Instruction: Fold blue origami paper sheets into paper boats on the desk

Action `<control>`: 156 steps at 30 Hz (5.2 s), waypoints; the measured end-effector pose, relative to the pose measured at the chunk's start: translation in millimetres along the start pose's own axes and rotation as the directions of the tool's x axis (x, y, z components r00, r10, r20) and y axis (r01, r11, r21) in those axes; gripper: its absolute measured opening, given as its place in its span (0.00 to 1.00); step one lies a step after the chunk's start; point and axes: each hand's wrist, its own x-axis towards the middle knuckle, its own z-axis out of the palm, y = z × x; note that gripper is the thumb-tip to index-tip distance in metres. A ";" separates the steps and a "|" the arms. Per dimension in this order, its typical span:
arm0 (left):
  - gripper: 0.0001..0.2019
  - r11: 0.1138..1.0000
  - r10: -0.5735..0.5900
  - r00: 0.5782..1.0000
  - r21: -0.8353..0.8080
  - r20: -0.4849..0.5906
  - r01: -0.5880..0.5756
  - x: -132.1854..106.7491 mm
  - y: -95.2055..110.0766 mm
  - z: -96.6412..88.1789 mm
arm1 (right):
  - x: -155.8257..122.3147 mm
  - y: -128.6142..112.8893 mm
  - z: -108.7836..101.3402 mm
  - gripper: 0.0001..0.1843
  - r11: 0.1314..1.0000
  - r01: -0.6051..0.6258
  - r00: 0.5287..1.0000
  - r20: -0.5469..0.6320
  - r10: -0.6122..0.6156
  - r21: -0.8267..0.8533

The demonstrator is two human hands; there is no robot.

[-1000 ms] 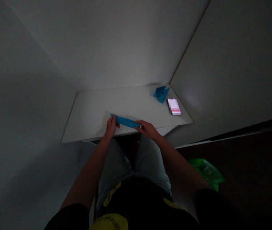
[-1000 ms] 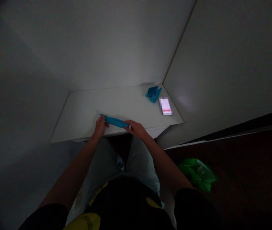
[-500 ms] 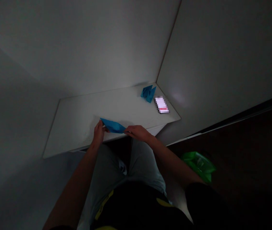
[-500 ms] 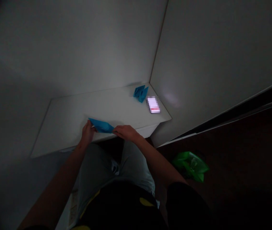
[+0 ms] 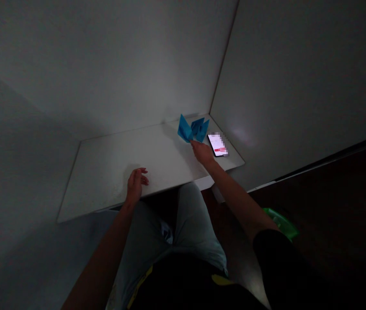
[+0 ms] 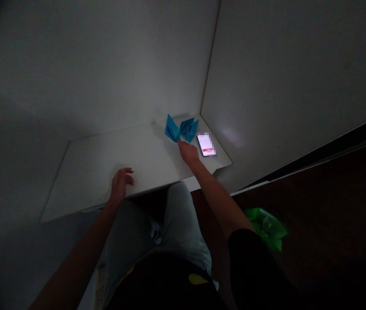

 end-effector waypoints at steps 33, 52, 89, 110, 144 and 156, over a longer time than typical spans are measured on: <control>0.29 1.000 -0.014 0.999 0.020 0.050 0.013 -0.4 4.6 2.6 | 59.6 29.0 -5.3 0.25 0.909 -0.368 0.929 -0.037 0.368 -0.195; 0.41 0.999 0.031 0.999 -0.032 -0.008 -0.031 1.4 -8.5 7.2 | -50.0 -85.0 28.9 0.12 0.792 0.443 0.888 -0.082 -0.453 0.420; 0.03 0.942 0.158 0.987 0.300 -0.006 -0.149 12.7 -13.0 6.9 | -58.4 -94.5 102.7 0.18 0.765 0.256 0.923 0.087 -0.376 0.591; 0.06 0.879 0.173 0.985 0.448 0.015 -0.161 20.6 -5.0 9.6 | -64.0 -103.8 94.3 0.14 0.786 0.370 0.891 0.050 -0.451 0.496; 0.13 0.850 -0.142 0.978 0.525 0.155 0.040 8.2 23.5 5.7 | -57.2 -94.1 106.4 0.18 0.709 0.325 0.941 -0.140 -0.307 0.626; 0.18 0.962 -0.151 0.981 0.246 0.123 0.117 6.4 36.7 -0.7 | -53.9 -97.3 105.6 0.20 0.709 0.231 0.971 -0.110 -0.213 0.666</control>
